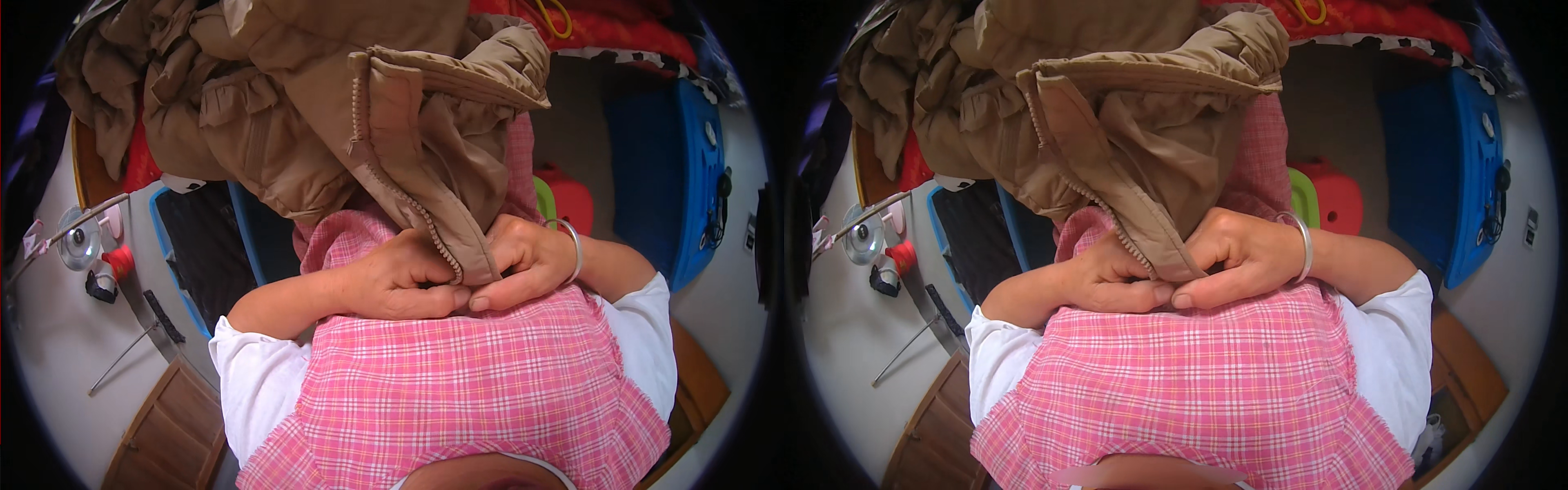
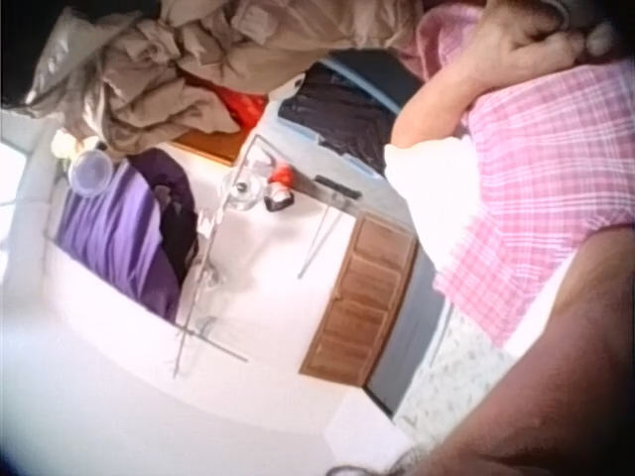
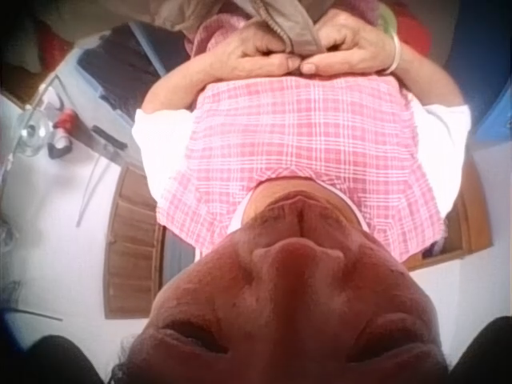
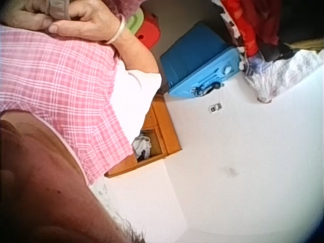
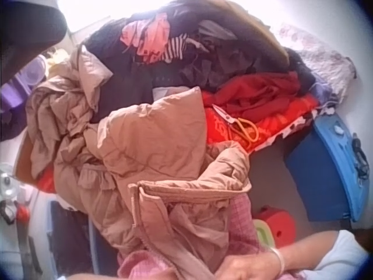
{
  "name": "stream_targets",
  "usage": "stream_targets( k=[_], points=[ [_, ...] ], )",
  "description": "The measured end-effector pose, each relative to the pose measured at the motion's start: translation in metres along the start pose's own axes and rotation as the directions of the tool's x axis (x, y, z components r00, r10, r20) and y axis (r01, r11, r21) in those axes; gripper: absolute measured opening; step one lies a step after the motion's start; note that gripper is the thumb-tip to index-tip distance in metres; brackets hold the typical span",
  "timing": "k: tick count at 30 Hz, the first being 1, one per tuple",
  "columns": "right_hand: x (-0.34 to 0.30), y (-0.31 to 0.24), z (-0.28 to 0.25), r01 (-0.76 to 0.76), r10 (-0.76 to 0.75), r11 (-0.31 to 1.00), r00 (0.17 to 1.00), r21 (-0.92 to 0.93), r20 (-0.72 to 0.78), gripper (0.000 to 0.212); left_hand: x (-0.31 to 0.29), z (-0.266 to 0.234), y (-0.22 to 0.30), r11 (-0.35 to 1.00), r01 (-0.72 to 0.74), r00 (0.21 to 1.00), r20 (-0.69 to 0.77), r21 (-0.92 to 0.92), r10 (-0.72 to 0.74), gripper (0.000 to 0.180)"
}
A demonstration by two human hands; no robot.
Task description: Using scissors to carefully trim or repair the zipper/fabric of a brown winter jacket.
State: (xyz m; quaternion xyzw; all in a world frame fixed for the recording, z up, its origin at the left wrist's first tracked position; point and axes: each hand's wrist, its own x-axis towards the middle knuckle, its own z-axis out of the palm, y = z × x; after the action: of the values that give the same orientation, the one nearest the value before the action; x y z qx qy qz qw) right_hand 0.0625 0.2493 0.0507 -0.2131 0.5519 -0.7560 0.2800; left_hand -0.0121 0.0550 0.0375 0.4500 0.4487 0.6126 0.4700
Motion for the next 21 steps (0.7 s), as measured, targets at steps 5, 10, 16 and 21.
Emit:
stream_targets(
  k=[5,10,16,21],
  points=[
    [-0.001,0.004,0.009,0.011,0.004,0.985,0.996,0.171,-0.085,0.015,-0.008,0.010,0.003,0.982,0.049,0.993,-0.093,-0.182,-0.066,0.024],
    [-0.011,0.011,0.013,-0.084,0.152,0.923,0.976,0.375,-0.154,0.014,-0.012,0.012,0.006,0.894,0.221,0.963,-0.061,-0.389,-0.264,0.025],
    [-0.008,0.004,0.013,-0.159,0.282,0.875,0.935,0.458,-0.213,0.014,-0.008,0.012,0.010,0.786,0.279,0.924,-0.067,-0.552,-0.376,0.026],
    [-0.002,0.009,0.002,-0.147,0.291,0.865,0.925,0.479,-0.243,0.022,-0.004,-0.007,0.014,0.734,0.352,0.891,-0.032,-0.581,-0.453,0.026]
  ],
)
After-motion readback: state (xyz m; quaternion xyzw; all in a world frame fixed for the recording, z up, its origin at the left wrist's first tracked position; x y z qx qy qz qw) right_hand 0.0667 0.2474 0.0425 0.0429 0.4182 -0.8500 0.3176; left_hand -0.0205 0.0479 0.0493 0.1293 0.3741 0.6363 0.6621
